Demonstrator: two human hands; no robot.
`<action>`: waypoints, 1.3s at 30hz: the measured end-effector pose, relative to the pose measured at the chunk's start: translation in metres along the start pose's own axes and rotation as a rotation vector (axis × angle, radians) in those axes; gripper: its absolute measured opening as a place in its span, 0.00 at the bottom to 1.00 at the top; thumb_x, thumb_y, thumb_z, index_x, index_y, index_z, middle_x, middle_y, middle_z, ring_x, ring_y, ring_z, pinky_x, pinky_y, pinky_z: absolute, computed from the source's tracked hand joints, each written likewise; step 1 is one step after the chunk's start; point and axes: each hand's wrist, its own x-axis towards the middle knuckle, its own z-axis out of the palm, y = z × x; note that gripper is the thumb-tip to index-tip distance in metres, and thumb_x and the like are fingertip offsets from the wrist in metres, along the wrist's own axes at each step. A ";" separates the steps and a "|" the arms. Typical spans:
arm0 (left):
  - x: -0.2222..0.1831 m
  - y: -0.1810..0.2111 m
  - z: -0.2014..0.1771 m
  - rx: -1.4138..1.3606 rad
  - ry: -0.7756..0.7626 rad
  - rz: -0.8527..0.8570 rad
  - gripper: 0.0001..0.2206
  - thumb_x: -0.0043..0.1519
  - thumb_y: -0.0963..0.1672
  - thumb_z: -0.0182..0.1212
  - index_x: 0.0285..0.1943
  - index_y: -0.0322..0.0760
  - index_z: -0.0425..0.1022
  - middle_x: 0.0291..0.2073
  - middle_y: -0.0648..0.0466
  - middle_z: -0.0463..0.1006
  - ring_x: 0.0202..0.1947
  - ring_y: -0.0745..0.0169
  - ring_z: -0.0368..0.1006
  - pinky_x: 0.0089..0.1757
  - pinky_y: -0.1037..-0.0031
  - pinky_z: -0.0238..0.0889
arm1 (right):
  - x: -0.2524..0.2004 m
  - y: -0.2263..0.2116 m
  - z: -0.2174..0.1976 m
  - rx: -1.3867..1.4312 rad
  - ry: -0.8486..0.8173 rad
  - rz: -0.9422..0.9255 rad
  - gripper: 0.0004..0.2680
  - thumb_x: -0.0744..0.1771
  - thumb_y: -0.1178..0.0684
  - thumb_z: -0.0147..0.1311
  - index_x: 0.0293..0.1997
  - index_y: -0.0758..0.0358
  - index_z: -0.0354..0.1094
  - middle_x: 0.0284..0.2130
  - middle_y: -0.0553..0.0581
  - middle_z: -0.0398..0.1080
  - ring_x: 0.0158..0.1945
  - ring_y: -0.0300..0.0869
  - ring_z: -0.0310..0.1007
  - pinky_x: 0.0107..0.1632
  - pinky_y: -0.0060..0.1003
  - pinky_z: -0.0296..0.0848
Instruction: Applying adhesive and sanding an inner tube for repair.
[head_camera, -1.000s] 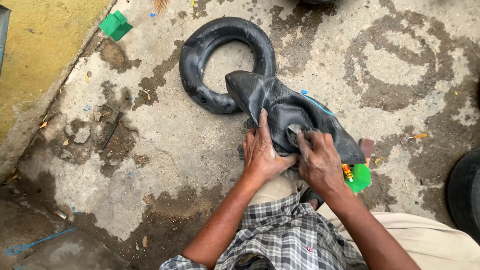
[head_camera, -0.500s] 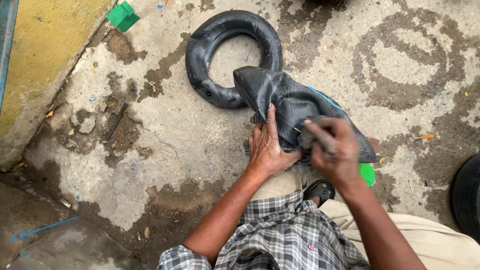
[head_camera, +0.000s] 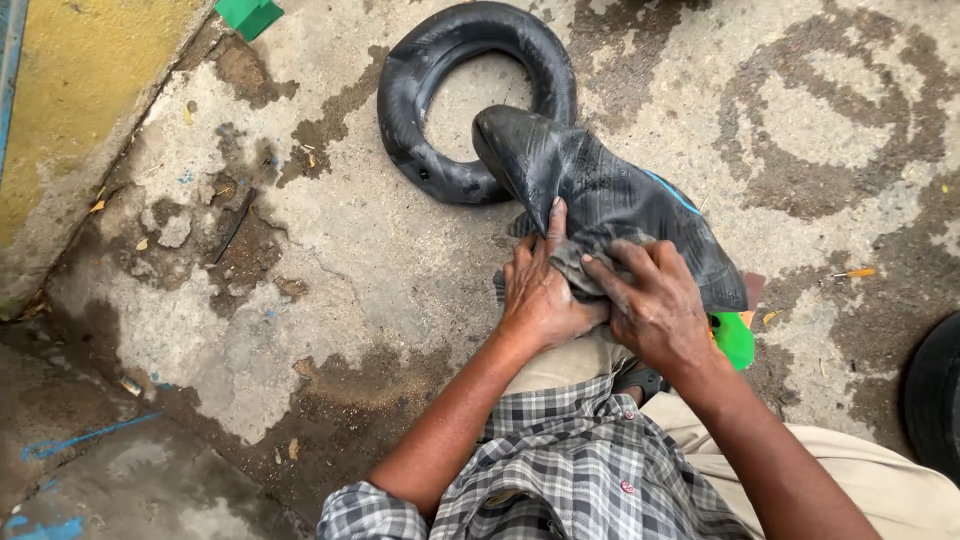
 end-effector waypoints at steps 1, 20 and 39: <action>0.000 0.002 -0.003 -0.112 0.005 -0.048 0.67 0.37 0.57 0.75 0.81 0.43 0.26 0.71 0.35 0.56 0.68 0.28 0.53 0.60 0.40 0.50 | -0.007 0.007 0.003 0.007 -0.015 -0.029 0.23 0.53 0.62 0.62 0.53 0.59 0.77 0.48 0.58 0.71 0.46 0.55 0.69 0.50 0.48 0.74; -0.001 0.018 -0.002 -0.087 0.130 -0.059 0.62 0.44 0.57 0.72 0.82 0.33 0.32 0.61 0.32 0.65 0.64 0.30 0.59 0.60 0.42 0.50 | -0.012 0.007 0.006 0.200 0.332 0.285 0.16 0.64 0.66 0.54 0.57 0.65 0.74 0.44 0.60 0.72 0.45 0.46 0.74 0.47 0.43 0.77; -0.002 0.014 -0.003 -0.059 0.122 -0.029 0.64 0.42 0.55 0.76 0.80 0.34 0.28 0.64 0.31 0.62 0.64 0.28 0.57 0.59 0.41 0.50 | -0.039 0.017 -0.002 -0.110 0.033 0.058 0.23 0.54 0.65 0.58 0.55 0.62 0.77 0.43 0.61 0.73 0.38 0.53 0.67 0.41 0.45 0.72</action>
